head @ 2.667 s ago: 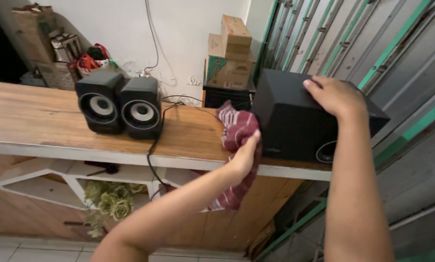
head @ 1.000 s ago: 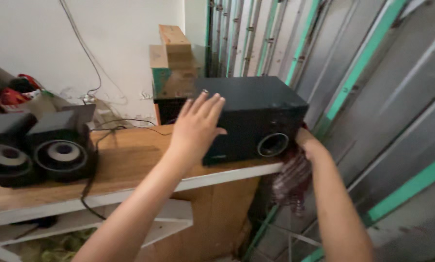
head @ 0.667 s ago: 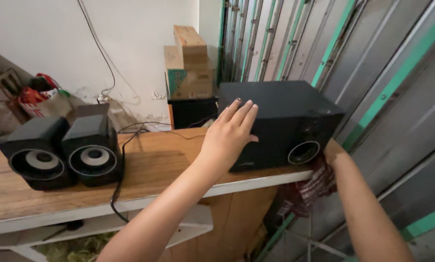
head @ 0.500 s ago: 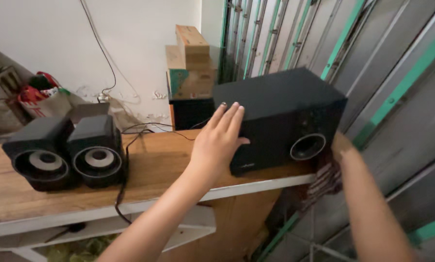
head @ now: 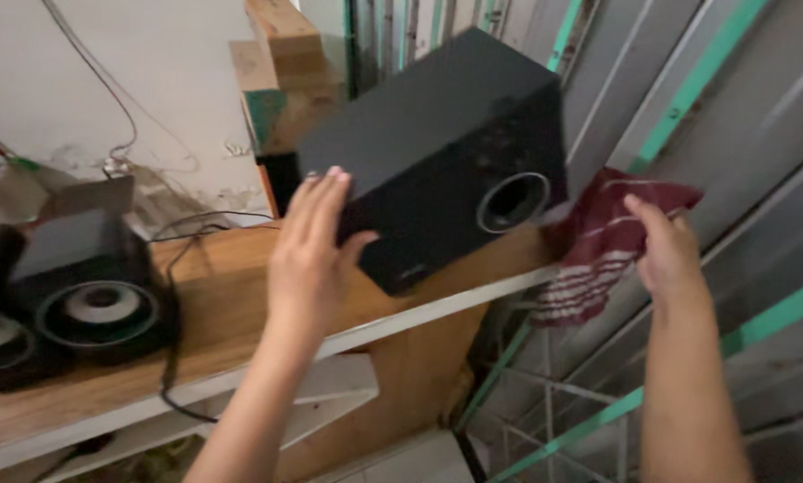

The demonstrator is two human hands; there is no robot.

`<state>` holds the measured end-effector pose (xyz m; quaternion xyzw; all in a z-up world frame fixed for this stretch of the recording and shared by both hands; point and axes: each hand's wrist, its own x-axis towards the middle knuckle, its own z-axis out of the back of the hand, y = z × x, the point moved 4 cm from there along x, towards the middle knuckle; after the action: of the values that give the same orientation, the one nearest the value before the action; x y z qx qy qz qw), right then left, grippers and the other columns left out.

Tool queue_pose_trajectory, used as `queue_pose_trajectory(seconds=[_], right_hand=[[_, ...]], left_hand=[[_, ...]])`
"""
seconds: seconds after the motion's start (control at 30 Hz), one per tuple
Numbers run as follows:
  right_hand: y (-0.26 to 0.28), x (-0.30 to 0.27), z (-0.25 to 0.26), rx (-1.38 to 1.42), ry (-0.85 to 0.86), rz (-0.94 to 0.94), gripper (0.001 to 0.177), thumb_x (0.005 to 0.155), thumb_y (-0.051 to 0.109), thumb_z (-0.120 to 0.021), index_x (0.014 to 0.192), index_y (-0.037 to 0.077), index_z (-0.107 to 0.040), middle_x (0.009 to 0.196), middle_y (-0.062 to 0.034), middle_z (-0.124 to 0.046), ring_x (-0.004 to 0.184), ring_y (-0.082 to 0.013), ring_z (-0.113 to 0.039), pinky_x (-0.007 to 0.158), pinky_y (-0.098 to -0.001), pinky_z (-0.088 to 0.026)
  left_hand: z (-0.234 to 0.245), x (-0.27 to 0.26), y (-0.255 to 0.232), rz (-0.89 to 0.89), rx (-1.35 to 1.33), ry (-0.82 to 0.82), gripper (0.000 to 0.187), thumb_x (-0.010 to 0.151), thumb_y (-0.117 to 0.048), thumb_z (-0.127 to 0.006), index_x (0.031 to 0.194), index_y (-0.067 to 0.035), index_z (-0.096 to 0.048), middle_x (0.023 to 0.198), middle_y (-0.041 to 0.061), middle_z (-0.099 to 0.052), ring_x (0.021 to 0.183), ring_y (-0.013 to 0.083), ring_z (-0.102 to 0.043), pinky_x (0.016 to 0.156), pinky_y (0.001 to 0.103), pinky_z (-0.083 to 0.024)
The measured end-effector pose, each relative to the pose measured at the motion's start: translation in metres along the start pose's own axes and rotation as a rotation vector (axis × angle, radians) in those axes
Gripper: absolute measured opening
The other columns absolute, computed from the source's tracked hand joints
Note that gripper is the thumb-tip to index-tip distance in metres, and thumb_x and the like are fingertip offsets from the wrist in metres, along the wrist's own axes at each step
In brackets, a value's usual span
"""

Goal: The person wipes a large black speaker and two smaller black speakers on a wooden counter using a red and white striped cloth. The person rotates the large speaker to clean multiple sides and then cleans each smaller speaker individually.

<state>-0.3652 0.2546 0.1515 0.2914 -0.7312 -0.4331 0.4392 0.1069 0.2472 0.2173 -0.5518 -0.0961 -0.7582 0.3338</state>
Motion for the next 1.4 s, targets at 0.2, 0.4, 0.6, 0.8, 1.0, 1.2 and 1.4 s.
queue_pose_trajectory(seconds=[0.2,0.4,0.6,0.8,1.0,1.2,1.4], right_hand=[[-0.051,0.037,0.022,0.205,0.153,-0.008,0.029,0.098,0.018,-0.063,0.122,0.005,-0.068,0.115,-0.0068,-0.073,0.107,-0.0210,-0.070,0.098,-0.0382,-0.054],[-0.166,0.148,-0.051,0.010,0.406,-0.333,0.039,0.099,0.029,-0.059,0.127,0.002,-0.067,0.122,-0.0176,-0.067,0.113,-0.0309,-0.063,0.101,-0.0415,-0.048],[-0.264,0.200,-0.155,-0.608,0.932,0.350,0.049,0.097,0.020,-0.063,0.142,0.001,-0.055,0.147,-0.0190,-0.054,0.138,-0.0306,-0.049,0.116,-0.0345,-0.036],[-0.235,0.158,-0.128,-0.461,0.908,0.574,0.057,0.102,0.014,-0.059,0.152,-0.006,-0.042,0.159,-0.0321,-0.039,0.145,-0.0436,-0.034,0.116,-0.0418,-0.028],[-0.182,0.086,-0.073,-1.057,0.871,0.212,0.043,0.105,0.035,-0.047,0.120,0.001,-0.069,0.111,-0.0297,-0.070,0.105,-0.0467,-0.065,0.091,-0.0521,-0.049],[-0.084,-0.028,-0.041,-1.399,0.387,0.179,0.052,0.108,0.039,-0.053,0.086,-0.004,-0.073,0.088,-0.0285,-0.071,0.088,-0.0448,-0.070,0.086,-0.0530,-0.056],[0.006,-0.052,-0.057,-1.396,0.399,0.330,0.047,0.106,0.033,-0.055,0.082,-0.004,-0.071,0.075,-0.0281,-0.066,0.074,-0.0461,-0.068,0.076,-0.0547,-0.056]], left_hand=[[0.005,-0.015,-0.004,0.109,-0.049,-0.063,0.058,0.091,-0.009,-0.080,0.142,0.001,-0.054,0.147,0.021,-0.058,0.141,0.0384,-0.055,0.118,0.044,-0.046],[0.001,-0.022,-0.004,0.174,0.024,-0.157,0.059,0.085,-0.004,-0.078,0.140,0.000,-0.056,0.145,0.021,-0.061,0.139,0.0381,-0.058,0.115,0.042,-0.047],[-0.007,-0.031,0.001,0.305,-0.049,-0.166,0.058,0.090,-0.002,-0.078,0.143,-0.002,-0.055,0.149,0.018,-0.058,0.136,0.0295,-0.060,0.095,0.036,-0.060],[-0.007,-0.033,-0.001,0.198,-0.131,-0.169,0.057,0.097,0.002,-0.076,0.149,-0.004,-0.052,0.150,0.017,-0.057,0.135,0.0272,-0.061,0.098,0.033,-0.061],[-0.004,-0.044,0.014,0.183,-0.087,-0.131,0.056,0.101,-0.003,-0.076,0.151,-0.002,-0.051,0.150,0.018,-0.058,0.135,0.0306,-0.061,0.103,0.035,-0.054],[-0.010,-0.050,0.034,0.028,-0.095,-0.150,0.045,0.116,-0.017,-0.074,0.150,0.000,-0.050,0.153,0.016,-0.056,0.146,0.0325,-0.054,0.126,0.039,-0.043],[-0.014,-0.055,0.038,0.086,-0.151,-0.149,0.047,0.115,-0.017,-0.069,0.153,0.000,-0.049,0.154,0.019,-0.053,0.148,0.0331,-0.049,0.127,0.041,-0.039]])
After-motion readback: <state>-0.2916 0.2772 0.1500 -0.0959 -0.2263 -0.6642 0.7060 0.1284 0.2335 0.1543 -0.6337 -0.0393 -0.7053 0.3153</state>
